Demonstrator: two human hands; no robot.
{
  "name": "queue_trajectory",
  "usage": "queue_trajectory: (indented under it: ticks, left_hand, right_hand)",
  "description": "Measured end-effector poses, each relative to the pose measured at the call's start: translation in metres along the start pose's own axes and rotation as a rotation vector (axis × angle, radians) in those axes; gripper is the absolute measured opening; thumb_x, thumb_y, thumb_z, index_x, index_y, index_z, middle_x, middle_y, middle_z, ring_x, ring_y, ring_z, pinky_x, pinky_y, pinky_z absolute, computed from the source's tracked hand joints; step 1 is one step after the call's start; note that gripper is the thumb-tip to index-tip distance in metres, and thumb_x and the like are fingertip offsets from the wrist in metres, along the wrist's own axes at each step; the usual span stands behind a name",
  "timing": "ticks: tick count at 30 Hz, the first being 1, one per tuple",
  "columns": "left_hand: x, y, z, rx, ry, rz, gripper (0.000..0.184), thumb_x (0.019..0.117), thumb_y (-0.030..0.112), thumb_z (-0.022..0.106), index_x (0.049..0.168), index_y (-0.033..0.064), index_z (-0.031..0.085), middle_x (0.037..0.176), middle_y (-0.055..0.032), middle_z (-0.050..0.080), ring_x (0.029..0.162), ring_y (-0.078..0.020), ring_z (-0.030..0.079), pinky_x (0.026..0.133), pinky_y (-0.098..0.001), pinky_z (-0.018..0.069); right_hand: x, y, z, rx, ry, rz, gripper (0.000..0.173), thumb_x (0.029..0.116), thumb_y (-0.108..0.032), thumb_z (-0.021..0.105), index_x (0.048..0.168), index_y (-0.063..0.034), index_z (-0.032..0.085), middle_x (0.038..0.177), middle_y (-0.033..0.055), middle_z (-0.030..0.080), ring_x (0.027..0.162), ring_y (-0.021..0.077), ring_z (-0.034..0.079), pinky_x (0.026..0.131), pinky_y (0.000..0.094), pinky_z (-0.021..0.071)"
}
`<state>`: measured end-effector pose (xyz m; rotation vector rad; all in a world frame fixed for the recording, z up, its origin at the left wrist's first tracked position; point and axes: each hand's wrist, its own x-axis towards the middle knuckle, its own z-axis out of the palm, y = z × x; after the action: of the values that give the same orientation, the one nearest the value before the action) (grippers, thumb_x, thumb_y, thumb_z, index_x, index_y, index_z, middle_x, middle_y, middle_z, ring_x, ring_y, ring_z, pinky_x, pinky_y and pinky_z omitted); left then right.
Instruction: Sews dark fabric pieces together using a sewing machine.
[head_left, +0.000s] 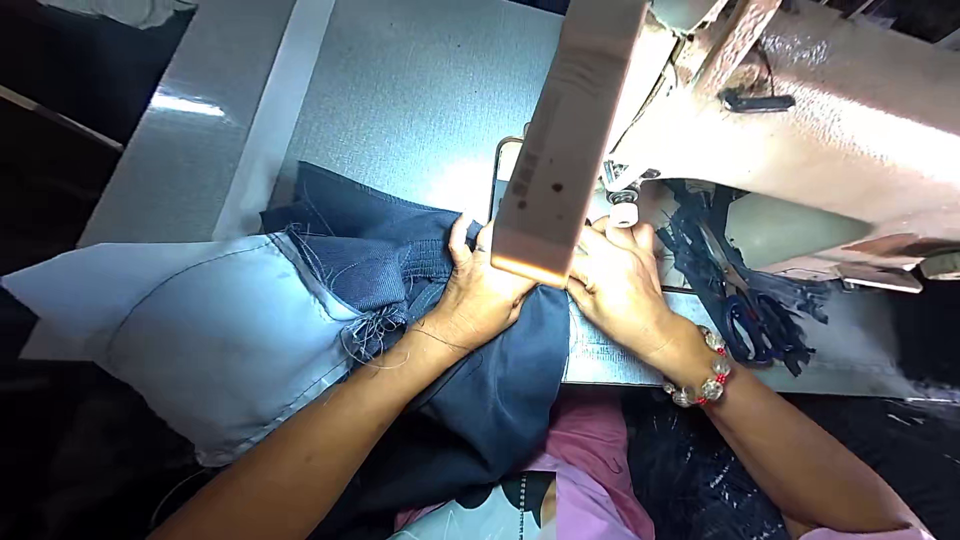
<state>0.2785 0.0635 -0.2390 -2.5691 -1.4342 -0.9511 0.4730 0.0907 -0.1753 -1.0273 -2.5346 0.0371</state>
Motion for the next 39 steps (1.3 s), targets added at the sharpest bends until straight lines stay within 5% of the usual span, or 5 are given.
queue_trajectory:
  ticks: [8,28,34,37,39]
  left_hand:
    - [0.020,-0.026,0.009,-0.060,0.042,-0.014,0.022,0.0977,0.022,0.060,0.105,0.0070,0.074,0.099,-0.0089,0.074,0.106,-0.0285,0.066,0.111,-0.0601,0.0272]
    - [0.039,-0.035,0.015,-0.066,0.021,-0.045,0.019,0.0958,0.014,0.058,0.096,0.0070,0.077,0.102,-0.0088,0.076,0.102,-0.0289,0.069,0.108,-0.0596,0.0320]
    - [0.041,-0.033,0.016,-0.037,0.066,-0.012,0.017,0.0952,0.009,0.059,0.091,0.0050,0.075,0.098,-0.0101,0.077,0.094,-0.0287,0.072,0.106,-0.0589,0.0361]
    - [0.041,-0.033,0.016,-0.067,0.059,-0.007,0.019,0.0959,0.007,0.058,0.091,0.0047,0.075,0.099,-0.0107,0.077,0.097,-0.0287,0.073,0.110,-0.0591,0.0368]
    - [0.042,-0.032,0.014,-0.083,0.049,-0.014,0.019,0.0944,0.003,0.057,0.091,0.0030,0.075,0.098,-0.0122,0.077,0.095,-0.0306,0.073,0.109,-0.0593,0.0384]
  right_hand:
    - [0.009,0.021,0.030,-0.026,0.221,-0.064,0.013,0.0850,-0.005,0.066,0.076,-0.0087,0.075,0.075,0.0066,0.070,0.081,0.0290,0.066,0.080,0.0498,0.0429]
    - [0.013,0.025,0.045,-0.139,0.352,0.041,0.006,0.0863,-0.009,0.070,0.084,-0.0090,0.075,0.079,0.0127,0.070,0.077,0.0319,0.066,0.083,0.0540,0.0445]
    - [-0.021,0.036,0.033,-0.026,0.171,-0.010,0.035,0.0954,-0.033,0.061,0.127,-0.0230,0.071,0.126,0.0205,0.065,0.122,0.0455,0.055,0.096,0.0626,0.0404]
    - [-0.053,0.026,0.034,0.149,0.042,-0.107,0.044,0.1013,-0.053,0.051,0.130,-0.0256,0.071,0.145,0.0092,0.060,0.143,0.0359,0.044,0.117,0.0627,0.0267]
    - [-0.063,0.013,0.036,0.241,0.014,-0.175,0.046,0.1046,-0.050,0.046,0.125,-0.0184,0.073,0.138,0.0086,0.066,0.137,0.0308,0.054,0.116,0.0573,0.0334]
